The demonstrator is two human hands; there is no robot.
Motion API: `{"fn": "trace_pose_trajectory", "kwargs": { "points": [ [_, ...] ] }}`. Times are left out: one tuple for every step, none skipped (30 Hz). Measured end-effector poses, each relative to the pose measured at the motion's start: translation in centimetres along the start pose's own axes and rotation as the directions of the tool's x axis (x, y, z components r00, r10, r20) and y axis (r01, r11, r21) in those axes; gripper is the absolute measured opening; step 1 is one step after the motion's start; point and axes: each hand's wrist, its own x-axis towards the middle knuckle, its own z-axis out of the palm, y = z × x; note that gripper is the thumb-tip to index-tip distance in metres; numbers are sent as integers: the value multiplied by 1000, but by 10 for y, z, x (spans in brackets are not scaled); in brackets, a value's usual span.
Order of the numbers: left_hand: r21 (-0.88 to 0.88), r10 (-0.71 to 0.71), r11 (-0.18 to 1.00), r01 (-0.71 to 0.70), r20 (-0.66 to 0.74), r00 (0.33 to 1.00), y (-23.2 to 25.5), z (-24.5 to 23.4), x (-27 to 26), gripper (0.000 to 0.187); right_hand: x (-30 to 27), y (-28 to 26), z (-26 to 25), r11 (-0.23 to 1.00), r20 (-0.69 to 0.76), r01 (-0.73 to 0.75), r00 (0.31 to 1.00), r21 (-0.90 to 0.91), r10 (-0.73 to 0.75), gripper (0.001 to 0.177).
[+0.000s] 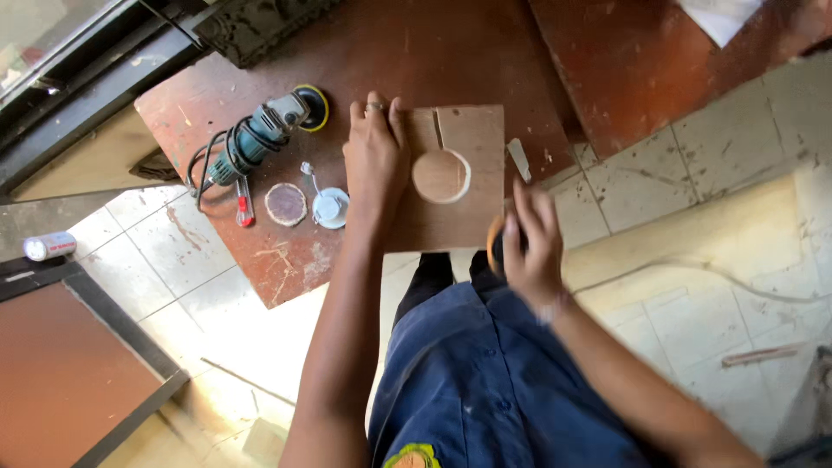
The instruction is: The person sands the sides and edges of a wooden box by hand using a circular sanding block.
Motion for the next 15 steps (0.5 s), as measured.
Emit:
{"fn": "trace_pose_trajectory", "kwargs": {
  "points": [
    [3,2,1000,-2,11,1000,-2,2,-6,41,18,12,9,1000,-2,-12,1000,-1,12,45],
    [4,18,1000,-18,12,1000,-4,2,-3,41,46,27,21,999,-56,22,998,-47,-25,42],
    [4,34,999,-34,13,999,-5,0,0,42,74,41,33,994,-108,53,992,-94,-63,38],
    [5,51,999,-51,-12,999,-5,1,4,42,100,47,41,993,-127,75,988,-91,-86,38],
    [4,30,1000,-30,-6,1000,-5,3,8,41,127,52,50,990,-152,84,983,-113,-101,35],
    [0,-11,1000,11,17,1000,-7,8,1,40,141,57,53,988,-158,79,982,-136,-100,32],
    [-3,-13,1000,13,10,1000,-6,10,5,40,137,45,45,987,-156,87,982,-135,-108,32],
    [20,-37,999,37,-2,999,-7,12,5,43,129,33,36,997,-137,54,989,-62,-62,34],
    [42,-60,997,61,-14,998,-8,13,7,46,121,20,28,1000,-113,17,993,10,-16,36],
    [43,-56,997,57,-17,998,-10,12,6,46,85,21,28,1000,-118,20,993,10,-18,36],
    [31,-48,998,49,-32,998,-10,10,5,46,49,23,27,999,-70,-2,998,34,5,38],
    [14,-38,999,38,-49,998,-8,11,6,46,14,26,24,998,-23,-21,999,52,23,40],
    [10,-32,999,33,-53,998,-8,14,7,46,12,21,17,999,-28,-16,999,49,17,40],
    [20,-18,1000,19,-32,999,-10,14,6,45,7,13,12,999,2,-31,1000,12,31,43],
    [30,-4,1000,4,-11,1000,-12,13,5,45,2,5,5,999,32,-46,998,-24,46,47]
  ]
}}
